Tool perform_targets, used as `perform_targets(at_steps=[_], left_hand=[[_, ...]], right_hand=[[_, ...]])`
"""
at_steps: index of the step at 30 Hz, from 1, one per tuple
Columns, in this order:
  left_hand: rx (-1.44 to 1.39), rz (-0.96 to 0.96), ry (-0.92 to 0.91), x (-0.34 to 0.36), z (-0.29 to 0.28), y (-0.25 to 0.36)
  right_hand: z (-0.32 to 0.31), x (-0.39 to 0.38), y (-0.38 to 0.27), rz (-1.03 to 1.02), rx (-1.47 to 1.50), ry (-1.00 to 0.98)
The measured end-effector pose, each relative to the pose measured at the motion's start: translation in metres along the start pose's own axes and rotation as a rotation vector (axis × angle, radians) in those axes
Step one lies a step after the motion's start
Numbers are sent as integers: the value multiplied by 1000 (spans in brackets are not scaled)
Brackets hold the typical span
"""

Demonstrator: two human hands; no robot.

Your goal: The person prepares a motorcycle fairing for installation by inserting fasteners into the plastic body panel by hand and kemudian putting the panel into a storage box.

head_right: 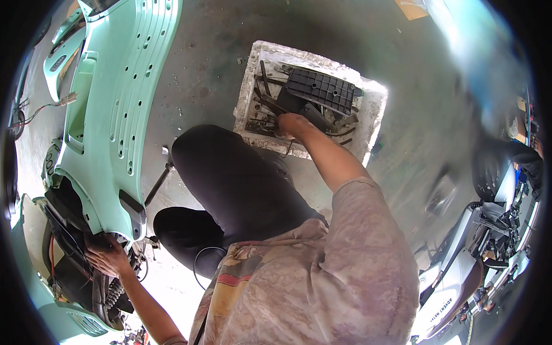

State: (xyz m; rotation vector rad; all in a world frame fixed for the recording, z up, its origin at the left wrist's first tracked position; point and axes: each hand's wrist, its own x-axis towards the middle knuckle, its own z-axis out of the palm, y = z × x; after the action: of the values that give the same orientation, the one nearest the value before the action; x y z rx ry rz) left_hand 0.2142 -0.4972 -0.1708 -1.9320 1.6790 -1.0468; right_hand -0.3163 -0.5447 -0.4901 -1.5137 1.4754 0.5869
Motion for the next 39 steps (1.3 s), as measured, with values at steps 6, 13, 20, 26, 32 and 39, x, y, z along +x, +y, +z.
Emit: perform_targets(at_steps=[6,13,20,26,32,39], left_hand=[[75,-15,-15,-6,2,-1],[18,0,-56,-1,5,-4],[-8,8,-48,-2,4,-4],[-62,2,-54,6,-11,5],[9,44,52,5,-9,3],[-66,-31,-23,9,-22,15]], right_hand=[[-6,-34,-1,-23,99,27],[10,-48,32,118,251,294],[1,-57,69,369,477,876],[-9,-58,12,-218,487,818],[-6,-22,3,-109,673,737],[-8,-1,-5,-83,528,494]])
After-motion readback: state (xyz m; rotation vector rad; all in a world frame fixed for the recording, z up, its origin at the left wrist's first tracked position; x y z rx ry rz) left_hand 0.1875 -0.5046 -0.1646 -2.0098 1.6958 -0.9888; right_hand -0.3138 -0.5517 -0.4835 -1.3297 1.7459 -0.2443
